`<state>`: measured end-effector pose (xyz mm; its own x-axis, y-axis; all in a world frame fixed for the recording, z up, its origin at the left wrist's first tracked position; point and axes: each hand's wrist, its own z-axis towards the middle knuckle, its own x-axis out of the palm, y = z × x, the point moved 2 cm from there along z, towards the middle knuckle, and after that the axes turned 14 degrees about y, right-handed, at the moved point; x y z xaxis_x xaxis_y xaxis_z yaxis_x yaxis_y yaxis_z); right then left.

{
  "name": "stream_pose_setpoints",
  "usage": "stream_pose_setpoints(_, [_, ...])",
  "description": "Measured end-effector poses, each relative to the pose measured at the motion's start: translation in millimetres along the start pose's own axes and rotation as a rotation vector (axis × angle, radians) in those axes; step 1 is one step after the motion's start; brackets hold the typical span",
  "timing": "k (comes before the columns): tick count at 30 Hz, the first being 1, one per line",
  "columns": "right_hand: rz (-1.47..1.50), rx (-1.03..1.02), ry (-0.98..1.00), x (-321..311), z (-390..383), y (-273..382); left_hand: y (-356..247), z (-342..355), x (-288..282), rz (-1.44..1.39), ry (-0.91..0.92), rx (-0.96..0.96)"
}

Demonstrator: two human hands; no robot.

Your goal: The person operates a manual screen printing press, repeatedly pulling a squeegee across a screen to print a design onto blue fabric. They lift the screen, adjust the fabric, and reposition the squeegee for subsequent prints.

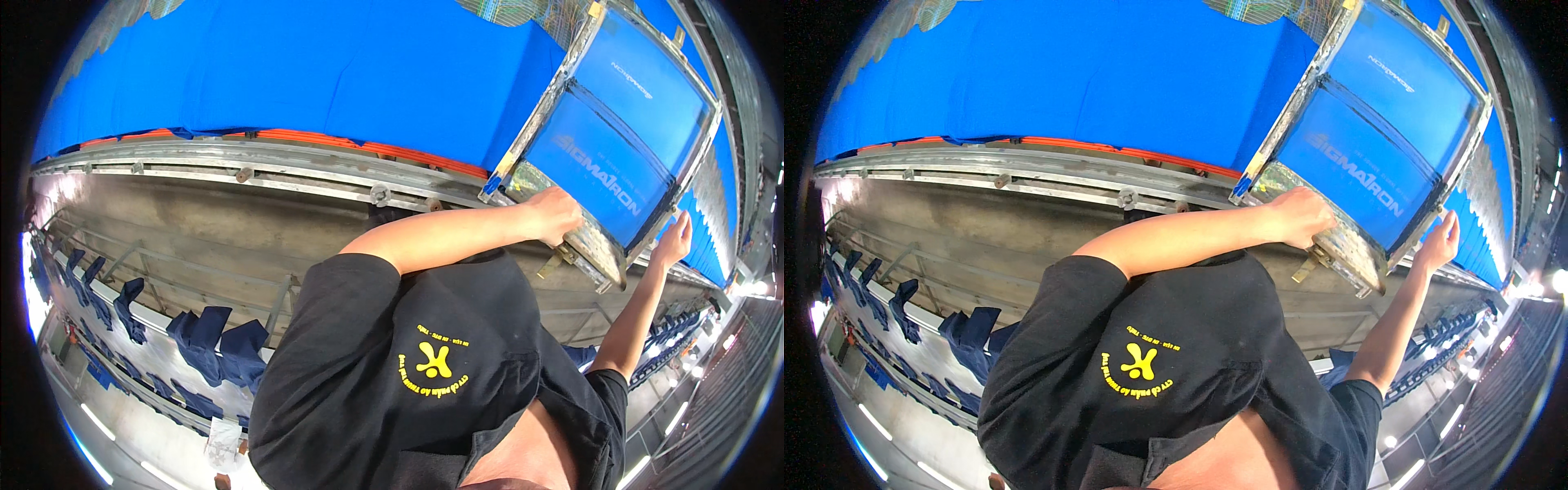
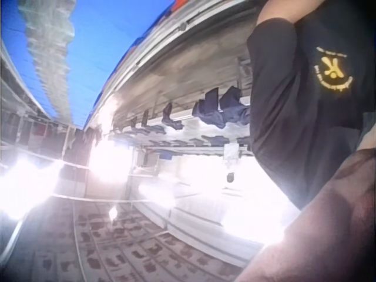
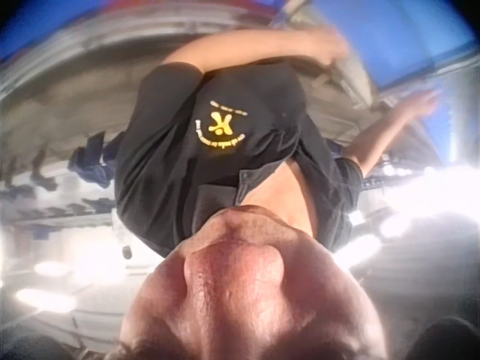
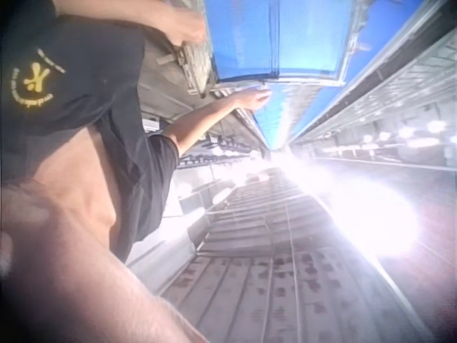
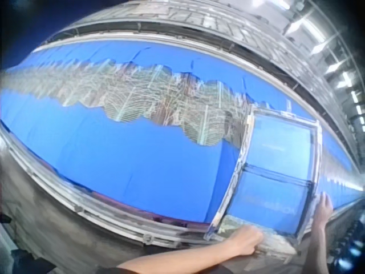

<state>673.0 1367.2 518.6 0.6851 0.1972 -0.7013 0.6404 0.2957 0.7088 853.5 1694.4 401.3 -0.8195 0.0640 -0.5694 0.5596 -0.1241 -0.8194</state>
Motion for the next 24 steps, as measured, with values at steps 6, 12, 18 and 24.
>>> stream_pose_setpoints(6, [0.09, -0.003, -0.015, -3.3, -5.5, -15.8, 0.8, 16.2, 1.2, -0.036, 0.039, -0.026])
stream_pose_setpoints(12, [0.158, -0.07, 0.057, 6.3, 33.2, -53.2, -4.5, 54.5, 32.8, 0.005, -0.006, -0.11])
stream_pose_setpoints(18, [0.319, -0.064, 0.187, 55.4, 85.8, -155.7, -8.3, 92.1, 49.6, 0.055, 0.125, -0.395])
stream_pose_setpoints(24, [0.038, -0.264, 0.267, 128.2, 124.9, -230.5, 14.6, 102.9, 95.0, 0.068, 0.06, -0.6])
